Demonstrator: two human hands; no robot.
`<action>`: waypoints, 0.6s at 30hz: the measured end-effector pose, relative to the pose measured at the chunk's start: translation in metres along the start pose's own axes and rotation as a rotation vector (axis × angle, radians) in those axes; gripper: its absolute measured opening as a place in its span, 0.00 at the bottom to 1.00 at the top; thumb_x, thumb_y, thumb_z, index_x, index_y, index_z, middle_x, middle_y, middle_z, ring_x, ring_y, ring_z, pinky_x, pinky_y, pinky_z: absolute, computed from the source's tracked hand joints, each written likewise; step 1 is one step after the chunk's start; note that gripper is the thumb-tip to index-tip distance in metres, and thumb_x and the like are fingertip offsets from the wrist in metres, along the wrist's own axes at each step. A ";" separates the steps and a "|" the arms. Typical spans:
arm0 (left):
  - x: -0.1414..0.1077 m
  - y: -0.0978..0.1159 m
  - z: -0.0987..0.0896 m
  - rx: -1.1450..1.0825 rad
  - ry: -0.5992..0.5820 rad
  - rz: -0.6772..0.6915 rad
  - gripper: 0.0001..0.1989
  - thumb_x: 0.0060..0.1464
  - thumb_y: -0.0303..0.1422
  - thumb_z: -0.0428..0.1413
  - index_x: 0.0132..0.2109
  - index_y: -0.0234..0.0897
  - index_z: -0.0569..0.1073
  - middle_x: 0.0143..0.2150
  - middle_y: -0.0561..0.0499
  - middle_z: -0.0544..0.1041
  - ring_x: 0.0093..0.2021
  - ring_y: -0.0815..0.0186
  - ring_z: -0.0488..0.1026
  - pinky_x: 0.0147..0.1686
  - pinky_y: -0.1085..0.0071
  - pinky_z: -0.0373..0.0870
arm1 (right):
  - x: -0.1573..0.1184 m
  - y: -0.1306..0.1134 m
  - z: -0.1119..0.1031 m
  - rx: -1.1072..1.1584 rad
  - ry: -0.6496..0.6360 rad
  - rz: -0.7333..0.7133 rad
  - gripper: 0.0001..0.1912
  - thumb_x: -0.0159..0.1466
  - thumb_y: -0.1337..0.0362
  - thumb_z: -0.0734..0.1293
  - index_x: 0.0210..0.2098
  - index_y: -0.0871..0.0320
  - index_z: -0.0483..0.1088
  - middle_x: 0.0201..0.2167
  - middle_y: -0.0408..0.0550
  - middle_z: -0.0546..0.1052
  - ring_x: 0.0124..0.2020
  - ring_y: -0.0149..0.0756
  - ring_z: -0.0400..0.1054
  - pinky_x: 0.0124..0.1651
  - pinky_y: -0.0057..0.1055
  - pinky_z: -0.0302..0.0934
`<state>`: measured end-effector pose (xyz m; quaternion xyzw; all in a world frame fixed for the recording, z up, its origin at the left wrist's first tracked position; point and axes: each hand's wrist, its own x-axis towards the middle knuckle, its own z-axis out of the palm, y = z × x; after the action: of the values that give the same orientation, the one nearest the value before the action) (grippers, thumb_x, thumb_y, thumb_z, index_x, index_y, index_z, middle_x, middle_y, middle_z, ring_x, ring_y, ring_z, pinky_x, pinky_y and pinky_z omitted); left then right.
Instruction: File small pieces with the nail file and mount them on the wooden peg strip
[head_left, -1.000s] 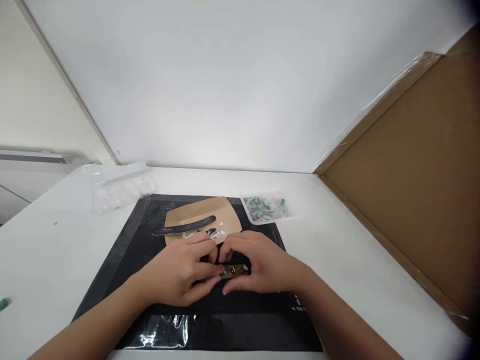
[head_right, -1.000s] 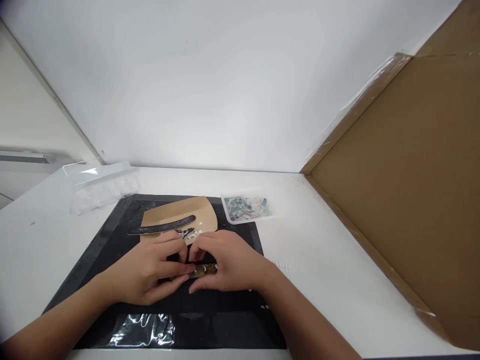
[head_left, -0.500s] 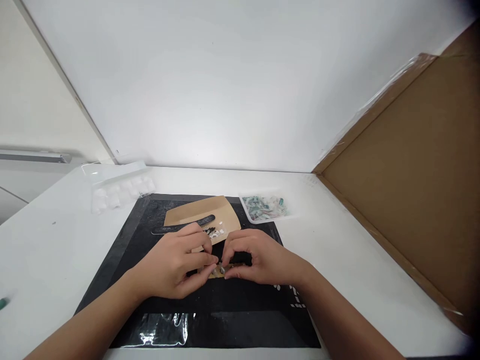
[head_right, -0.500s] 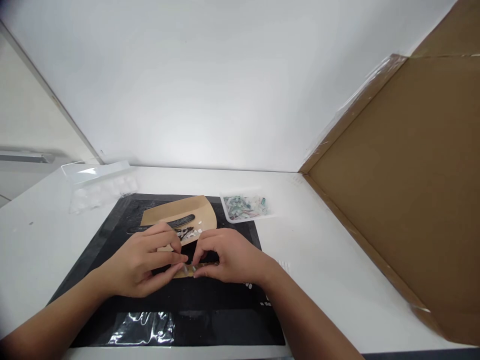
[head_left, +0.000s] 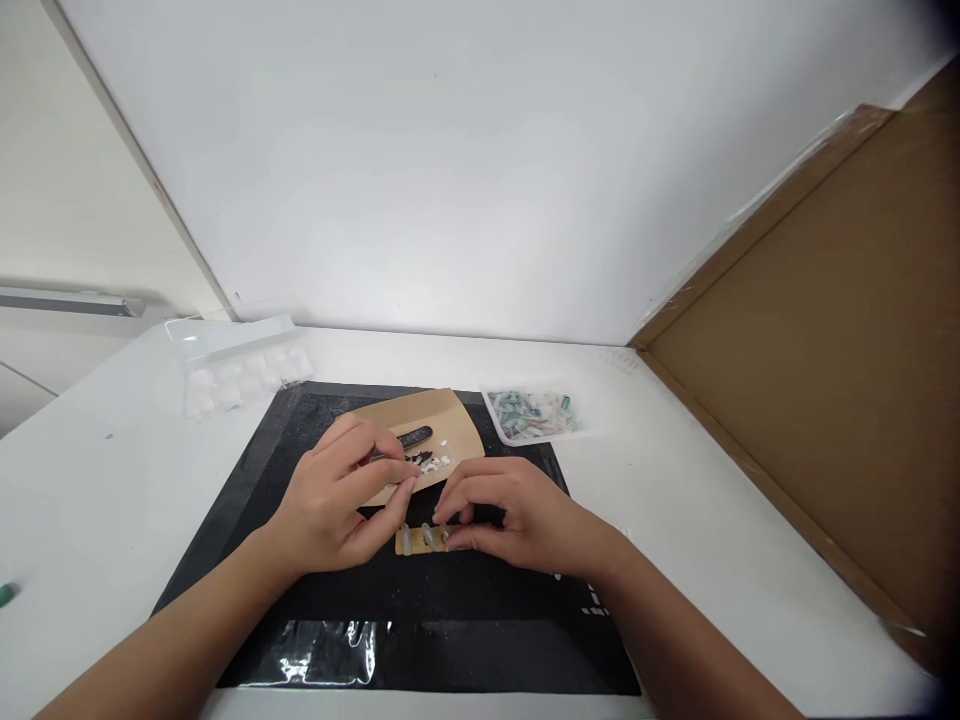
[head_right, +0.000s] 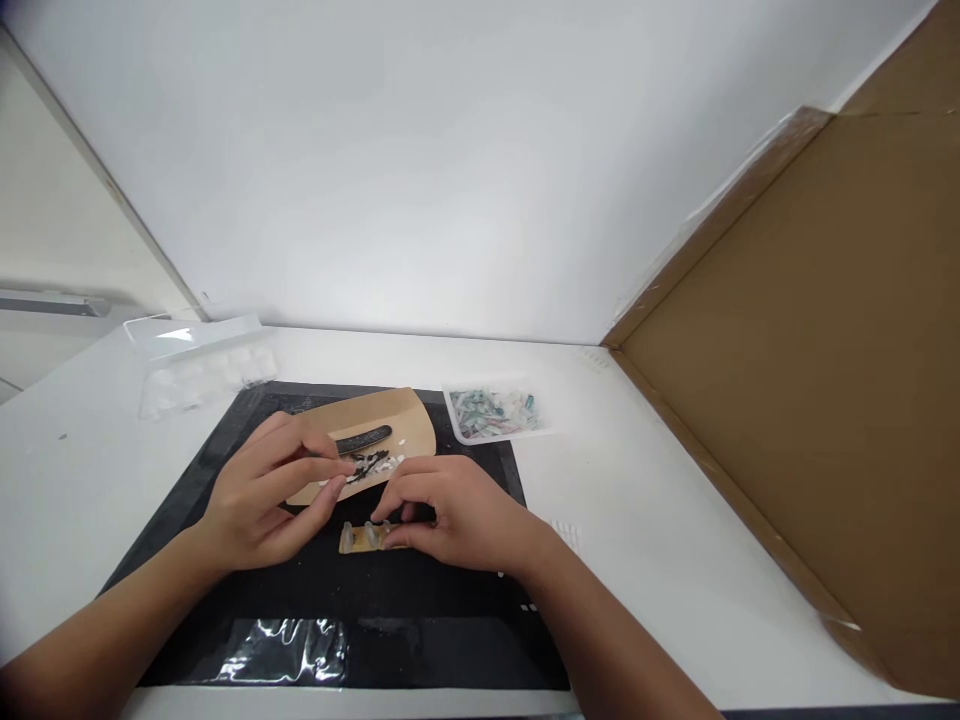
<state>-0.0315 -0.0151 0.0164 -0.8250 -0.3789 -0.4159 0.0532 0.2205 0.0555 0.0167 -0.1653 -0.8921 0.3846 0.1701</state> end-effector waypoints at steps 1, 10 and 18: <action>0.001 0.000 0.000 0.001 0.020 -0.004 0.11 0.55 0.20 0.61 0.44 0.37 0.76 0.39 0.46 0.76 0.38 0.61 0.73 0.38 0.61 0.67 | 0.000 -0.001 0.000 0.003 -0.006 -0.013 0.06 0.66 0.62 0.75 0.43 0.53 0.80 0.42 0.45 0.81 0.40 0.33 0.76 0.45 0.30 0.70; -0.003 0.002 0.005 -0.057 0.144 -0.225 0.19 0.55 0.21 0.60 0.52 0.38 0.67 0.38 0.49 0.75 0.36 0.63 0.66 0.35 0.64 0.67 | -0.001 0.001 0.005 0.060 0.008 -0.002 0.05 0.65 0.67 0.76 0.41 0.55 0.79 0.36 0.40 0.85 0.38 0.29 0.80 0.44 0.24 0.70; -0.005 -0.001 0.008 -0.128 0.201 -0.245 0.27 0.53 0.22 0.60 0.57 0.40 0.61 0.39 0.49 0.71 0.34 0.64 0.64 0.29 0.69 0.65 | 0.002 0.000 0.003 -0.035 0.014 0.017 0.04 0.63 0.66 0.77 0.35 0.53 0.80 0.34 0.38 0.85 0.37 0.31 0.77 0.49 0.30 0.66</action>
<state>-0.0289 -0.0138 0.0075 -0.7285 -0.4424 -0.5229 -0.0128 0.2176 0.0544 0.0151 -0.1786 -0.8960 0.3692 0.1700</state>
